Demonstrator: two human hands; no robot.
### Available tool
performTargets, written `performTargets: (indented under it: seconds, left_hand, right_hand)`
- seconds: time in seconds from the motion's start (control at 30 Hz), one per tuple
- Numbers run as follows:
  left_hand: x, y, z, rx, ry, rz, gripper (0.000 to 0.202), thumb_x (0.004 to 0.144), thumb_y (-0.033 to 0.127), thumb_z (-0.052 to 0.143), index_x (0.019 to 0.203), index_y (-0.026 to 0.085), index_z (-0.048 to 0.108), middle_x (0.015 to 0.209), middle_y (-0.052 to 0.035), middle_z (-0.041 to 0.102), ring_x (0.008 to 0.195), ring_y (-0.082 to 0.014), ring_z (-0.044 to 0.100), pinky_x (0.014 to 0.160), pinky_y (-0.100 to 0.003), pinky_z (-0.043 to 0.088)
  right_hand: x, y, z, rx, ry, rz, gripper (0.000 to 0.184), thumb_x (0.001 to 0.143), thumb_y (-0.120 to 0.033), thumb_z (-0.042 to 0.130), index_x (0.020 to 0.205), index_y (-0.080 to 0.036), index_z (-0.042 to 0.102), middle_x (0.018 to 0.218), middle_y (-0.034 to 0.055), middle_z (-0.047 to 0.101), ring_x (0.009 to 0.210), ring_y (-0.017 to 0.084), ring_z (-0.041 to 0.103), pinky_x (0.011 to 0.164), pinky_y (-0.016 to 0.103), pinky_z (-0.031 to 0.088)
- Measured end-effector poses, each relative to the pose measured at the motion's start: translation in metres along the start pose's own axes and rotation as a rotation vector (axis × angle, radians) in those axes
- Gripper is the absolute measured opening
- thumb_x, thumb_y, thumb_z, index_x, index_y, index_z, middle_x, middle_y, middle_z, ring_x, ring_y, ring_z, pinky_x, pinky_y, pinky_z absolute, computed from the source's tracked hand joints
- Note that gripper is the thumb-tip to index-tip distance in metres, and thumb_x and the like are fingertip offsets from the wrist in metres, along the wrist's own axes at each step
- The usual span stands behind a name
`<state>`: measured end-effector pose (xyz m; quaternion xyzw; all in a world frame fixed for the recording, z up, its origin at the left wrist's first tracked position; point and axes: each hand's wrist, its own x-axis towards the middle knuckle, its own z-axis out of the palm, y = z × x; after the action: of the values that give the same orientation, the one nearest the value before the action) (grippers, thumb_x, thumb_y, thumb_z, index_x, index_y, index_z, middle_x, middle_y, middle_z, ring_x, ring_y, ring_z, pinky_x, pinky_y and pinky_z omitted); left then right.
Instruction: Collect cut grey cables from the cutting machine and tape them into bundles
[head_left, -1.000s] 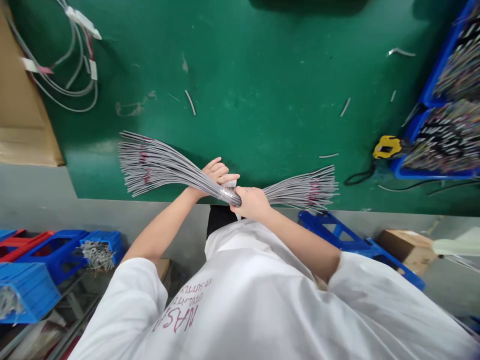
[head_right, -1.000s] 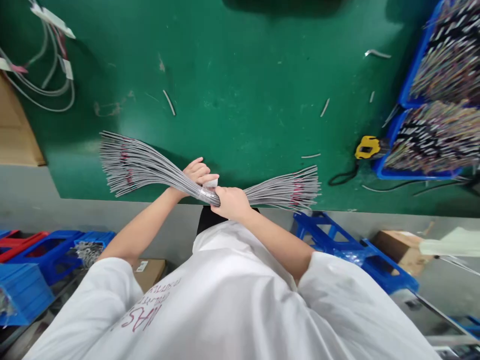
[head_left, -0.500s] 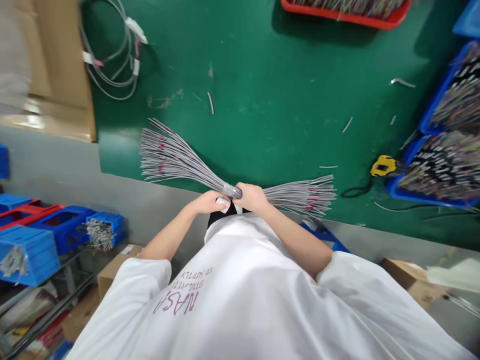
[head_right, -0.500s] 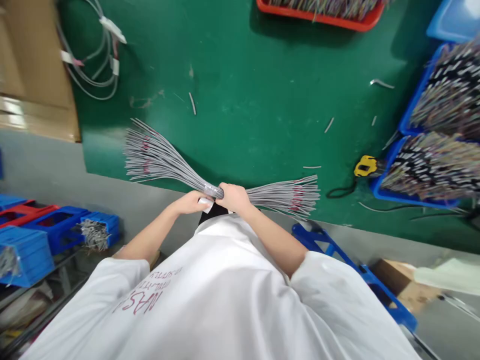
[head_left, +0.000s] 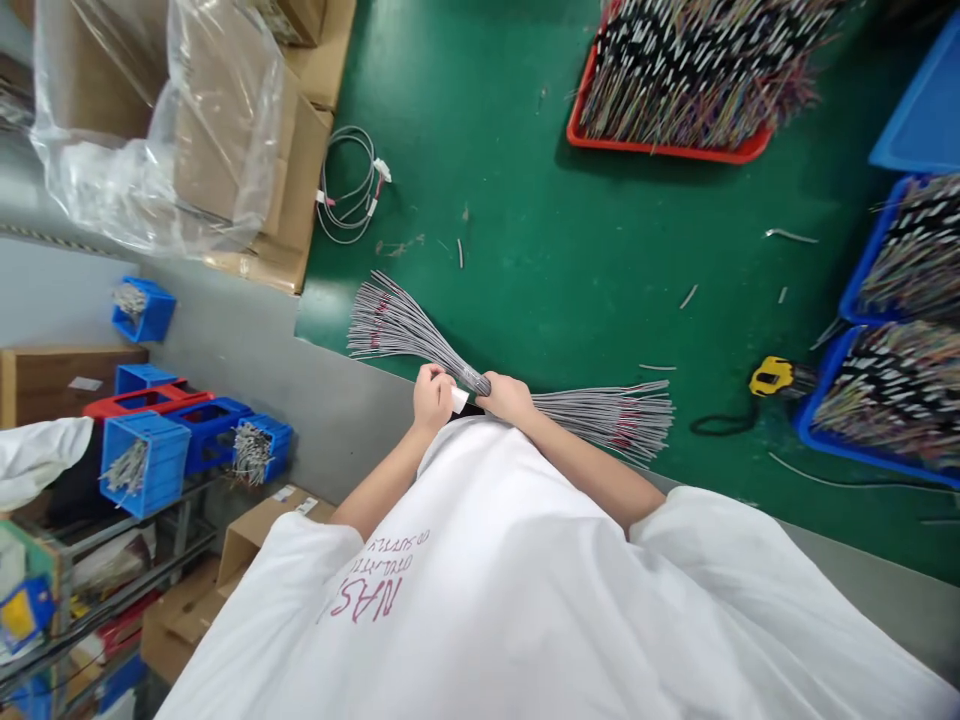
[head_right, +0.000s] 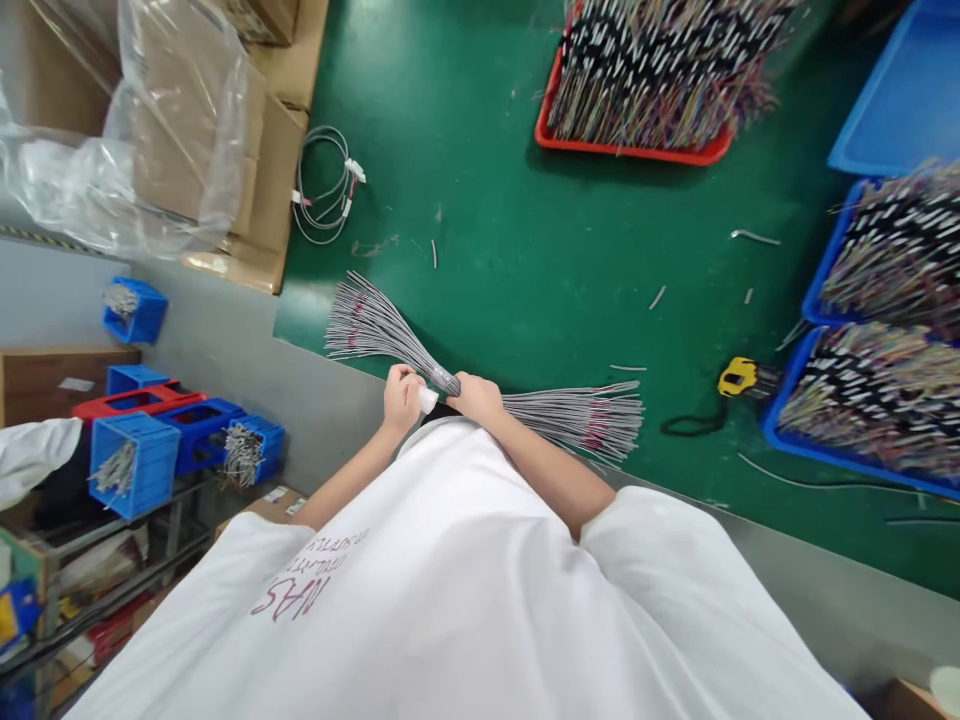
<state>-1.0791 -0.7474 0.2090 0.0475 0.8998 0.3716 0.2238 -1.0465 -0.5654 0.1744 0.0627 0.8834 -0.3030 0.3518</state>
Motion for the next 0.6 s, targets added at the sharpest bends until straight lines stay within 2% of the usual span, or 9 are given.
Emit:
performTargets:
  seconds: [0.1, 0.23, 0.33, 0.47, 0.53, 0.6]
  left_hand:
    - [0.012, 0.014, 0.016, 0.004, 0.039, 0.077, 0.045, 0.098, 0.034, 0.02, 0.079, 0.02, 0.058, 0.091, -0.0078, 0.064, 0.095, -0.0195, 0.06, 0.093, -0.038, 0.047]
    - [0.046, 0.036, 0.044, 0.044, 0.083, 0.09, 0.055, 0.1, 0.034, 0.003, 0.087, 0.021, 0.055, 0.088, -0.0074, 0.065, 0.085, -0.0179, 0.062, 0.08, -0.033, 0.048]
    - [0.07, 0.047, 0.062, 0.13, 0.094, 0.054, 0.051, 0.101, 0.04, 0.009, 0.09, 0.022, 0.055, 0.09, -0.0073, 0.066, 0.089, -0.02, 0.064, 0.083, -0.035, 0.047]
    - [0.09, 0.051, 0.08, 0.247, 0.04, -0.002, 0.045, 0.1, 0.05, 0.026, 0.086, 0.022, 0.058, 0.079, -0.0085, 0.069, 0.093, -0.0258, 0.067, 0.092, -0.043, 0.045]
    - [0.096, 0.052, 0.085, 0.3, 0.039, 0.009, 0.047, 0.099, 0.052, 0.029, 0.085, 0.019, 0.06, 0.081, -0.0127, 0.071, 0.106, -0.0298, 0.064, 0.099, -0.051, 0.04]
    - [0.099, 0.052, 0.084, 0.389, 0.078, 0.052, 0.05, 0.099, 0.052, 0.028, 0.089, 0.016, 0.063, 0.088, -0.0174, 0.072, 0.123, -0.0338, 0.055, 0.104, -0.061, 0.033]
  right_hand:
    - [-0.002, -0.002, 0.002, -0.009, -0.007, 0.004, 0.032, 0.082, -0.043, 0.063, 0.107, -0.023, 0.062, 0.1, 0.0057, 0.074, 0.089, 0.022, 0.069, 0.07, 0.027, 0.044]
    - [-0.009, -0.006, 0.004, -0.03, 0.025, -0.011, 0.034, 0.085, -0.039, 0.062, 0.111, -0.018, 0.062, 0.103, 0.011, 0.073, 0.093, 0.024, 0.069, 0.074, 0.028, 0.045]
    - [-0.012, -0.008, 0.004, -0.028, 0.077, -0.012, 0.033, 0.089, -0.036, 0.058, 0.114, -0.015, 0.061, 0.102, 0.0136, 0.074, 0.092, 0.026, 0.07, 0.075, 0.03, 0.047]
    - [-0.01, -0.007, 0.0, -0.005, 0.122, 0.022, 0.028, 0.088, -0.028, 0.057, 0.11, -0.013, 0.064, 0.1, 0.0155, 0.074, 0.091, 0.027, 0.071, 0.077, 0.031, 0.049]
    - [-0.009, -0.007, -0.002, 0.003, 0.143, 0.057, 0.027, 0.088, -0.027, 0.058, 0.11, -0.013, 0.064, 0.101, 0.0162, 0.074, 0.092, 0.026, 0.071, 0.078, 0.031, 0.049]
    - [-0.008, -0.006, -0.005, 0.005, 0.146, 0.082, 0.027, 0.087, -0.028, 0.06, 0.11, -0.014, 0.064, 0.102, 0.0153, 0.074, 0.093, 0.026, 0.072, 0.077, 0.03, 0.05]
